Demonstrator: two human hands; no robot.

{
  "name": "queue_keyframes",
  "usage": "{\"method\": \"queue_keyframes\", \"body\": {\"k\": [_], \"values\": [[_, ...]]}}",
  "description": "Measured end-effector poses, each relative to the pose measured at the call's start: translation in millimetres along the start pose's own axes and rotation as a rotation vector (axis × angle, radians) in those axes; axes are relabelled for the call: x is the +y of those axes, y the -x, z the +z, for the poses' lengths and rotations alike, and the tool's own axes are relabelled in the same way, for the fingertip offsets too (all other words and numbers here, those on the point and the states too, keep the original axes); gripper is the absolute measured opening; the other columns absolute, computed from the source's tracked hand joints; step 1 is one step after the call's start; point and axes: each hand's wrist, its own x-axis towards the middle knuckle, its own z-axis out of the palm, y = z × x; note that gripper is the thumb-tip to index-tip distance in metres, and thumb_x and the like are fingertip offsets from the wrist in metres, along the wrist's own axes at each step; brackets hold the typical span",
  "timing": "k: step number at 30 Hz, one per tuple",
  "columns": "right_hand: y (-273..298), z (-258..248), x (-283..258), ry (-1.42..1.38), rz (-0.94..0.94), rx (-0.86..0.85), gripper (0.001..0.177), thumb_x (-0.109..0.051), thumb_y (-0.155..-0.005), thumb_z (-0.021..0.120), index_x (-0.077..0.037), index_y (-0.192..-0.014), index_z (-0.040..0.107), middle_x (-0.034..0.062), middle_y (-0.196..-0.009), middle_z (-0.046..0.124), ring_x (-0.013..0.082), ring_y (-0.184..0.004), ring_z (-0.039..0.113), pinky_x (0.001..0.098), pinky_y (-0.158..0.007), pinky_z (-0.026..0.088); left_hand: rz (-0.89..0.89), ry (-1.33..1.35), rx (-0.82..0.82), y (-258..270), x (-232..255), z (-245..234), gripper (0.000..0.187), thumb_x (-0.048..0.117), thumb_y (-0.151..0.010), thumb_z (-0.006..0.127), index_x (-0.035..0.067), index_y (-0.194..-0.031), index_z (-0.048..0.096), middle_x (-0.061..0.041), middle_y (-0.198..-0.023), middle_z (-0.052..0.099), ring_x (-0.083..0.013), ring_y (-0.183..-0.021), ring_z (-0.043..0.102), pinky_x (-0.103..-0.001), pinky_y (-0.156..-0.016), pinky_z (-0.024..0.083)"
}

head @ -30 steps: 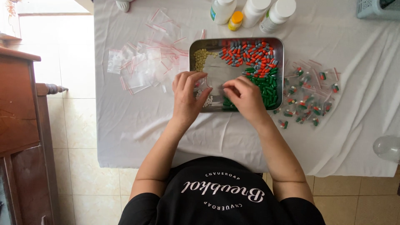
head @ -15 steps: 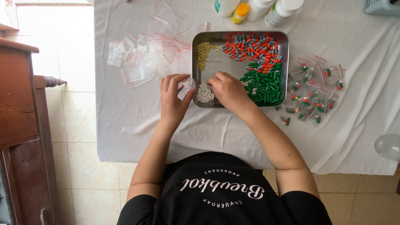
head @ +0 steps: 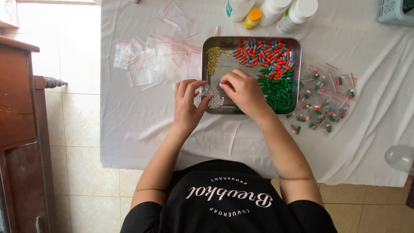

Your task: Picking up medicinal capsules from a tray and placing them into small plastic bags

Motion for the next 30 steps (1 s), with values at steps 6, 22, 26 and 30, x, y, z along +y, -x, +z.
{"method": "queue_keyframes", "body": {"k": [6, 22, 26, 30], "values": [[6.8, -20.7, -37.7, -0.262, 0.015, 0.116, 0.01, -0.008, -0.088, 0.072, -0.013, -0.094, 0.068, 0.0021, -0.077, 0.057, 0.0182, -0.066, 0.06, 0.029, -0.054, 0.05, -0.009, 0.092, -0.019, -4.2, 10.8, 9.1, 0.042, 0.003, -0.078, 0.081, 0.01, -0.115, 0.062, -0.007, -0.105, 0.056, -0.0285, -0.104, 0.055, -0.035, -0.081, 0.052], [44.6, 9.8, -18.5, -0.873, 0.384, 0.307, 0.027, 0.001, -0.09, 0.069, 0.001, -0.115, 0.058, 0.0136, -0.086, 0.066, 0.0125, -0.07, 0.064, 0.0288, -0.06, 0.06, -0.102, 0.243, -0.147, 7.8, 18.0, 30.5, 0.061, 0.003, -0.076, 0.081, 0.012, -0.13, 0.054, -0.013, -0.111, 0.062, -0.0341, -0.094, 0.062, -0.043, -0.079, 0.052], [45.3, -6.5, -11.2, -0.815, 0.353, 0.333, 0.031, 0.002, -0.091, 0.066, 0.0, -0.119, 0.055, 0.0123, -0.084, 0.065, 0.0108, -0.066, 0.06, 0.0209, -0.057, 0.055, -0.421, 0.927, -0.323, 9.9, 10.1, 27.4, 0.064, -0.01, -0.087, 0.064, 0.005, -0.145, 0.042, -0.012, -0.113, 0.065, -0.0154, -0.102, 0.063, -0.03, -0.087, 0.056], [48.2, -16.6, -6.7, -0.821, 0.32, 0.332, 0.034, 0.005, -0.091, 0.065, 0.001, -0.123, 0.053, 0.0134, -0.082, 0.064, 0.0109, -0.065, 0.057, 0.02, -0.056, 0.052, -0.557, 1.086, -0.341, 3.5, 21.4, 20.6, 0.048, -0.01, -0.088, 0.064, -0.007, -0.134, 0.051, -0.022, -0.111, 0.068, -0.0242, -0.1, 0.069, -0.038, -0.086, 0.06]]}}
